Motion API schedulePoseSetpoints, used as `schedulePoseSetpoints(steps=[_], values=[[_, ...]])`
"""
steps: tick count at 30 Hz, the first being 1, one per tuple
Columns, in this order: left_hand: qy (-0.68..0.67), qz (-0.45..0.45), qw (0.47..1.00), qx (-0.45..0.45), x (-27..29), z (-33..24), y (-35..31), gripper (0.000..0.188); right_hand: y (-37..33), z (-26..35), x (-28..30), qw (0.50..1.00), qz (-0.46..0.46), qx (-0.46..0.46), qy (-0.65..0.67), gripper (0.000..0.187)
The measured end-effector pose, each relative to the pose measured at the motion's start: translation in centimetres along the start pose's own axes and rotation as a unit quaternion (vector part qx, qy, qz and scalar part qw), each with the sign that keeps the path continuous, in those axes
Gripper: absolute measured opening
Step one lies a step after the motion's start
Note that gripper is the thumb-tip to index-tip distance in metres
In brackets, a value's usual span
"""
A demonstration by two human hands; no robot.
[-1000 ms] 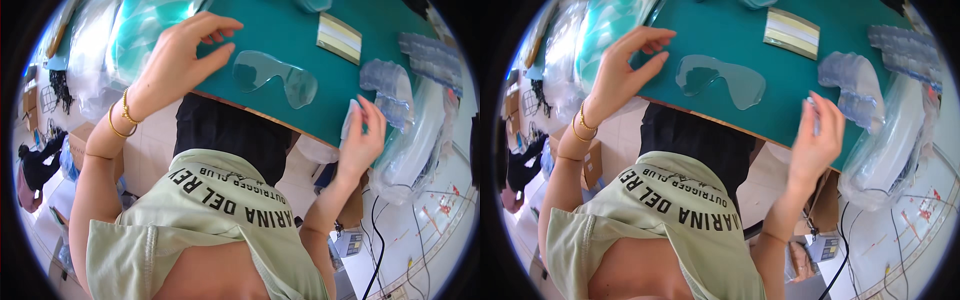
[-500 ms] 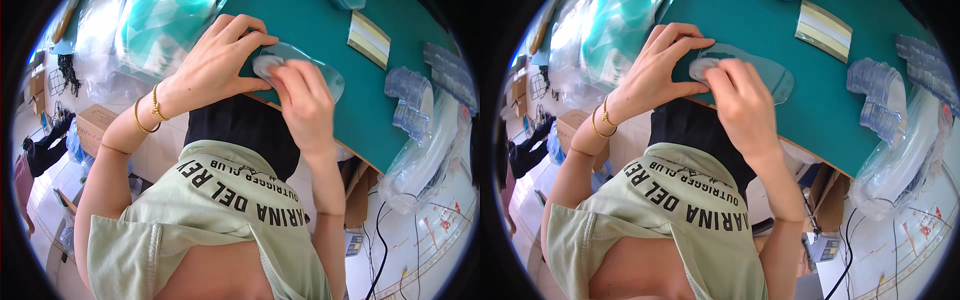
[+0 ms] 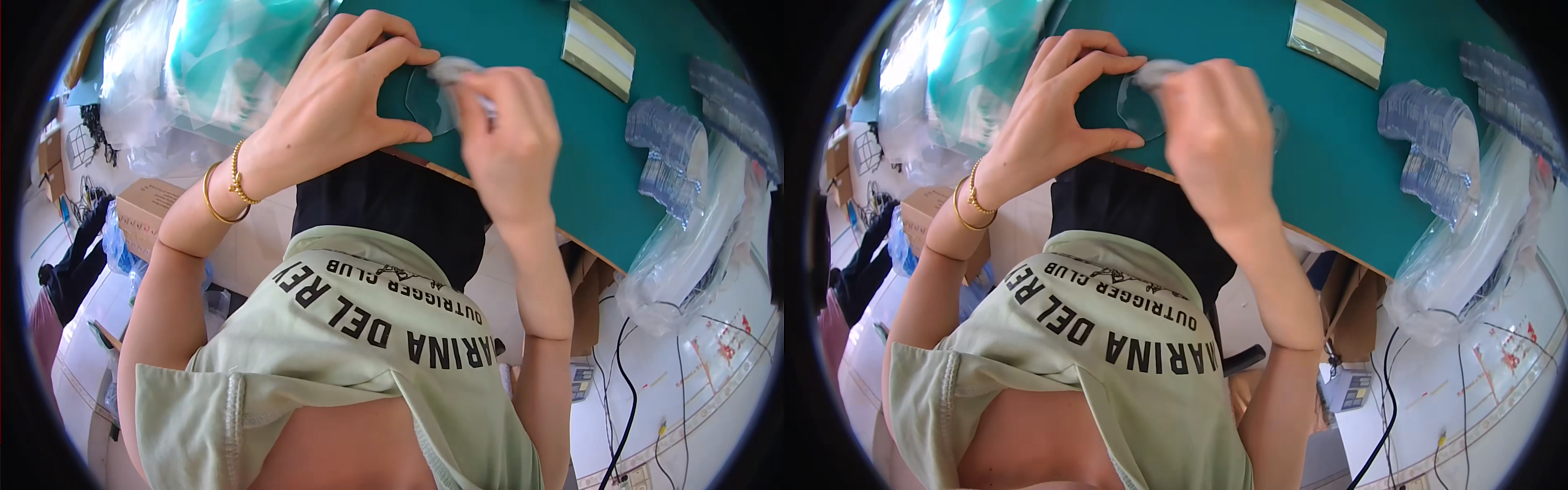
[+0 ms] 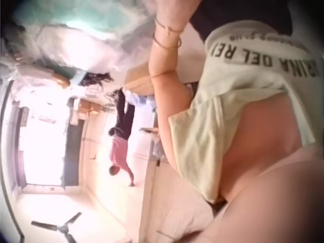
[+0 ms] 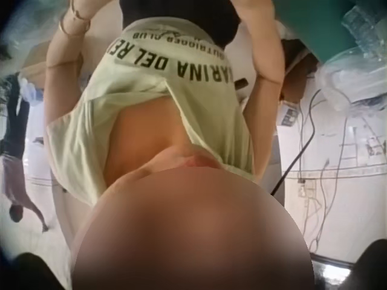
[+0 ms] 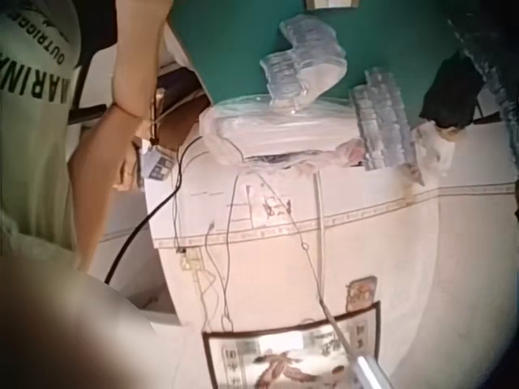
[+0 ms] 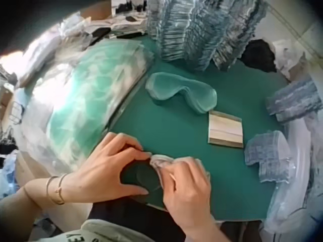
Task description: Cleaning and inspecting plastic safety glasses at a manual workstation.
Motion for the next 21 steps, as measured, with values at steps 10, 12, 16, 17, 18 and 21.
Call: schedulePoseSetpoints(steps=[10, 12, 16, 17, 18, 21], values=[[0.008, 0.002, 1.0, 0.002, 0.2, 0.4, -0.1, 0.062, -5.4, -1.8, 5.9, 0.997, 0.002, -0.022, -0.08, 0.02], [0.009, 0.011, 1.0, 0.002, 0.4, 0.2, -0.1, 0.062, -4.1, -1.3, 4.8, 0.997, -0.004, -0.016, -0.069, 0.021], [0.022, 0.015, 1.0, -0.008, 0.0, -0.1, 0.6, 0.061, -2.8, -2.8, 3.4, 0.995, -0.044, -0.033, -0.088, 0.015], [0.03, 0.02, 0.999, -0.003, -0.1, -0.1, 0.8, 0.061, -2.7, -3.4, 3.7, 0.991, -0.067, -0.046, -0.107, 0.013], [0.028, 0.022, 0.999, -0.005, -0.3, 0.0, 0.9, 0.061, -3.4, -3.9, 4.5, 0.986, -0.064, -0.077, -0.134, 0.01], [0.025, 0.012, 1.0, -0.01, -0.4, 0.5, 1.0, 0.06, -5.3, -5.2, 7.4, 0.973, -0.071, -0.127, -0.18, 0.009]])
Point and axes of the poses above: each hand's wrist, its own y-axis towards the middle knuckle, its own x-axis out of the back of the hand, z = x × y, the point moved 5 cm from there along y, towards the middle knuckle, and after that the axes turned 13 degrees about -z, right-handed, at the moved point
